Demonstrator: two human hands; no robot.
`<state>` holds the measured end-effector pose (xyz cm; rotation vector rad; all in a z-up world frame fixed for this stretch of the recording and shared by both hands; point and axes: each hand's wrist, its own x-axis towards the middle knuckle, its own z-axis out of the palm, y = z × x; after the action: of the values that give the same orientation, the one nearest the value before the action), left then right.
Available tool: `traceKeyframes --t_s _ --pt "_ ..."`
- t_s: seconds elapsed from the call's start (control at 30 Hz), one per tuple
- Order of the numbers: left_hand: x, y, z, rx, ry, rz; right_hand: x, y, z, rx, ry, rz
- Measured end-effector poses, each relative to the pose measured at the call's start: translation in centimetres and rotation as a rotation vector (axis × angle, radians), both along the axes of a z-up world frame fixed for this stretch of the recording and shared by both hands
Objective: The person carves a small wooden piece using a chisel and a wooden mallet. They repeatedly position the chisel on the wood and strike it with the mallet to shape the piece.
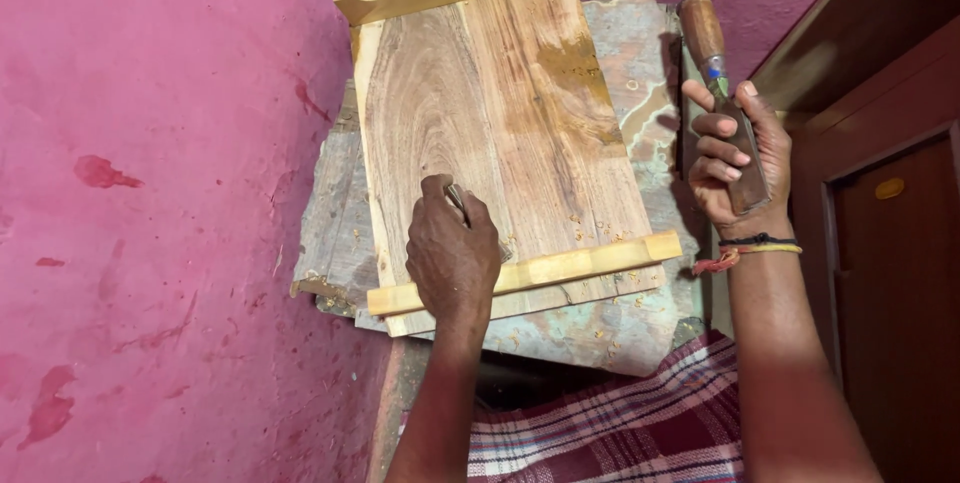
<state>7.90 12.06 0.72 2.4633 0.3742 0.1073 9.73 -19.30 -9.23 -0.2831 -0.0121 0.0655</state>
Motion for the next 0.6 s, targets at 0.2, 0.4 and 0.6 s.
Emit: traceKeyframes --t_s 0.2,0.4,0.6 --pt "0.1 0.1 -0.7 -0.011 -0.066 -0.006 0.9 0.6 -0.8 -0.046 0.029 -0.003" --pt "-0.3 0.0 -1.1 0.049 -0.203 -0.035 1.3 1.2 -0.3 -0.136 0.051 -0.011" --pt "-0.9 0.3 -1.6 0.119 -0.292 -0.213 1.3 1.1 0.4 -0.219 0.054 -0.068"
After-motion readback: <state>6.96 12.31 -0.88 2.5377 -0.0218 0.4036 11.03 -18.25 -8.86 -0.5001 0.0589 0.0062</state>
